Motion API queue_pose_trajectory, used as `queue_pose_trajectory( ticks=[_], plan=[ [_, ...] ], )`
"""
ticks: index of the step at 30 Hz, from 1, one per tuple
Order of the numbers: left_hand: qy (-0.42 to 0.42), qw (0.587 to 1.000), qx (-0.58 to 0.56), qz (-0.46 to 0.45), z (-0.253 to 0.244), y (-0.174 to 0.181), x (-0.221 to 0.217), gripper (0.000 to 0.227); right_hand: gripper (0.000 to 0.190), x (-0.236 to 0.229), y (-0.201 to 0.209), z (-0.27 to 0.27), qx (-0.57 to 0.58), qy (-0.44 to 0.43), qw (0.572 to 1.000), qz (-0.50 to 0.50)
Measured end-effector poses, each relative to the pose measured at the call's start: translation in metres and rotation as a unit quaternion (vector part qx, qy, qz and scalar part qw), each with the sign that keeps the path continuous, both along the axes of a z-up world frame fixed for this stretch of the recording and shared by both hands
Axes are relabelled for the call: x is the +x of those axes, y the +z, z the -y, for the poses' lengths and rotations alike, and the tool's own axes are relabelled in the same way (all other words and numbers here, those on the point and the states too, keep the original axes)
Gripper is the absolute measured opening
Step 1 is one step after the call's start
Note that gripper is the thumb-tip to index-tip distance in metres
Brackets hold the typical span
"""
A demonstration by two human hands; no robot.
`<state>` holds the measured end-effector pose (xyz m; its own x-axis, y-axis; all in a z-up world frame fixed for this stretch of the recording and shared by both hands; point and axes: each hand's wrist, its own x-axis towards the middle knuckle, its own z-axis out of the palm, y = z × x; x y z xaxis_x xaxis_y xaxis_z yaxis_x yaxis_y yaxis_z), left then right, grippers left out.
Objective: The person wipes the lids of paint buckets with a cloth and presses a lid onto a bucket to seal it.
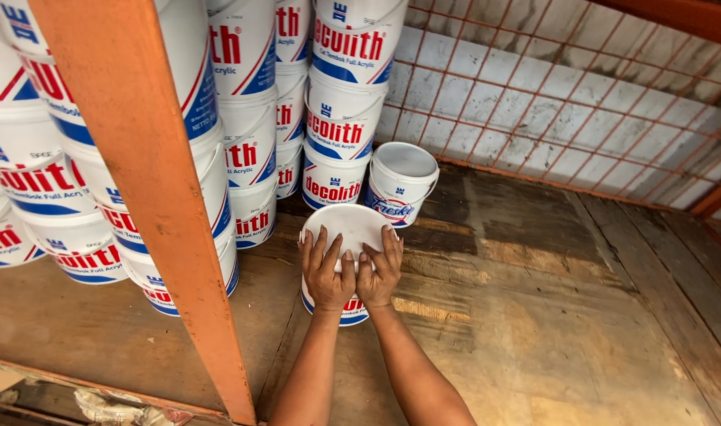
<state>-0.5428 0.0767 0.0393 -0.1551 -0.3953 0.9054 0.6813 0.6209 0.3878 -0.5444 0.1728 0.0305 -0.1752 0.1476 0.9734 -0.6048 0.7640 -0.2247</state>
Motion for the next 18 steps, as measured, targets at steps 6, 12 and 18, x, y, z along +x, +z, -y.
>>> queue_pose_trajectory(
  ticks=[6, 12, 18],
  plan=[
    [-0.018, 0.999, 0.037, -0.003, 0.02, -0.019, 0.01, 0.018, 0.016, 0.019, 0.012, 0.027, 0.045, 0.037, 0.998, -0.02],
    [0.025, 0.999, 0.041, -0.013, 0.016, -0.025, 0.001, 0.022, 0.024, -0.014, 0.014, 0.021, 0.084, 0.109, 0.99, -0.031],
    [0.066, 0.998, -0.003, -0.01, -0.026, -0.013, -0.02, 0.017, 0.025, -0.052, 0.005, -0.028, 0.062, 0.14, 0.988, 0.036]
  ],
)
